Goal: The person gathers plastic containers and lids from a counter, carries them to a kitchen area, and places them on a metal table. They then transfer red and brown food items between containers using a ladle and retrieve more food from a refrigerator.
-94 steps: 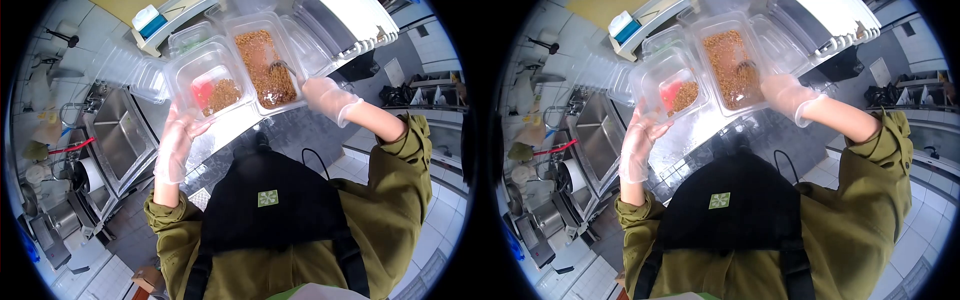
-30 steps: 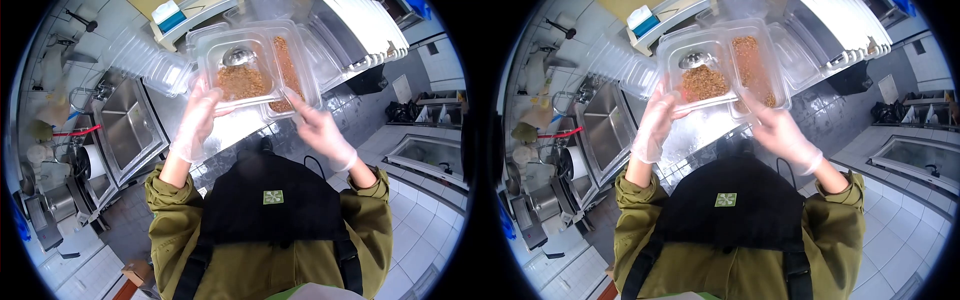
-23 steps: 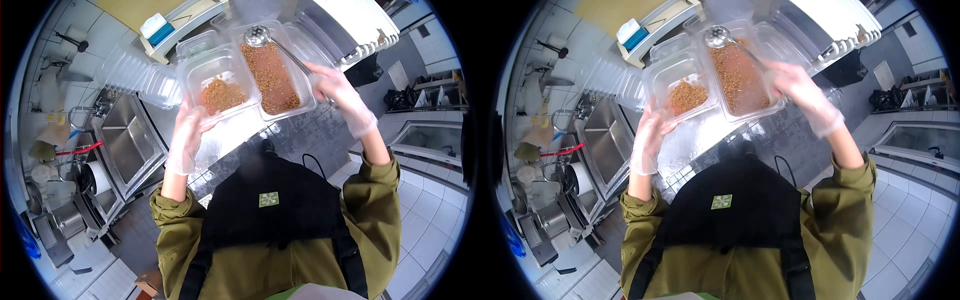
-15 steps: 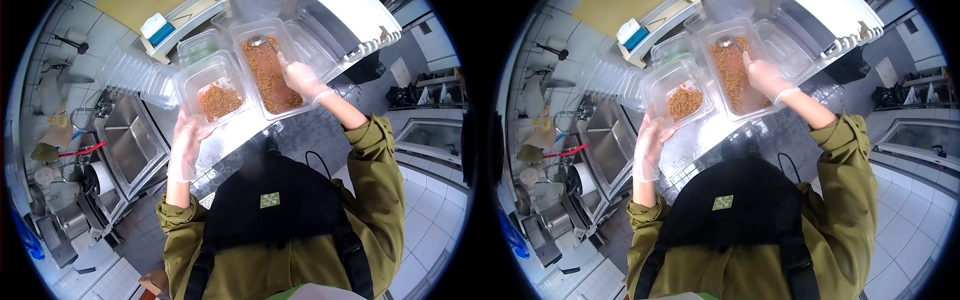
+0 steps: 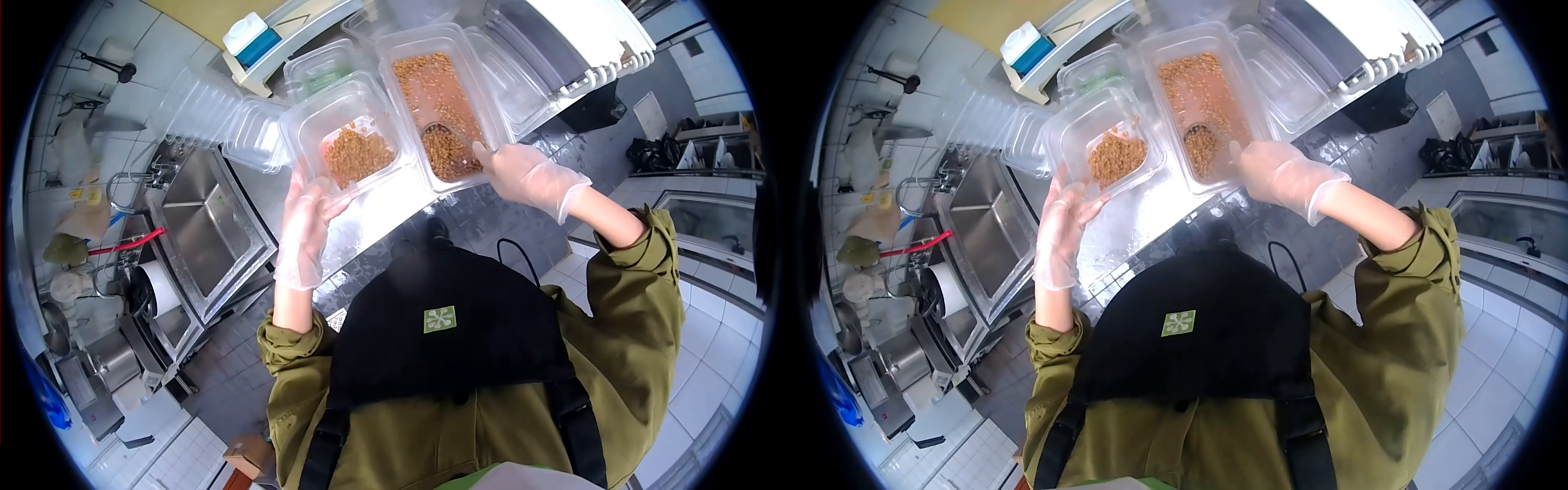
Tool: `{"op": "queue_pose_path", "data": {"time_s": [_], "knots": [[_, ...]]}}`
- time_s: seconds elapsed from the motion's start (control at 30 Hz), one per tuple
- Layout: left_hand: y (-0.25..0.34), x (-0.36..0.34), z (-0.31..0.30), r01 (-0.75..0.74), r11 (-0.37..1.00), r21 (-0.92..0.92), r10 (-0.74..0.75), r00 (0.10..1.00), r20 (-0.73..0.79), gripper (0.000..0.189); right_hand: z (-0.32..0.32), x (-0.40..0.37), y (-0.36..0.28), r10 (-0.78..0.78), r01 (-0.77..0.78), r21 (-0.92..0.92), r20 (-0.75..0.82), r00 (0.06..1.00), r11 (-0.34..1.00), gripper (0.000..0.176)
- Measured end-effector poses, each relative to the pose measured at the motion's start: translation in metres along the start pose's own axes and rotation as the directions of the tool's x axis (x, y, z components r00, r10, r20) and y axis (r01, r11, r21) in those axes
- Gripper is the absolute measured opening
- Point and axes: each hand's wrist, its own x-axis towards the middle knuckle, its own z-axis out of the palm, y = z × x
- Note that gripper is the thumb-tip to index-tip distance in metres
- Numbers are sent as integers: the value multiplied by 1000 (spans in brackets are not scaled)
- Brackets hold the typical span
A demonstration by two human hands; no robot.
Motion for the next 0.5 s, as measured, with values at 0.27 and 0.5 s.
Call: {"op": "queue_pose_path", "data": {"time_s": [0.27, 0.5], "knots": [[-14, 10, 12, 67, 998, 5, -67, 997, -31, 72, -3, 6, 5, -21, 6, 234, 61, 998, 972, 21], [-25, 16, 17, 47, 999, 7, -47, 999, 10, 65, -19, 7, 29, -42, -189, 745, 279, 959, 639, 20]]}}
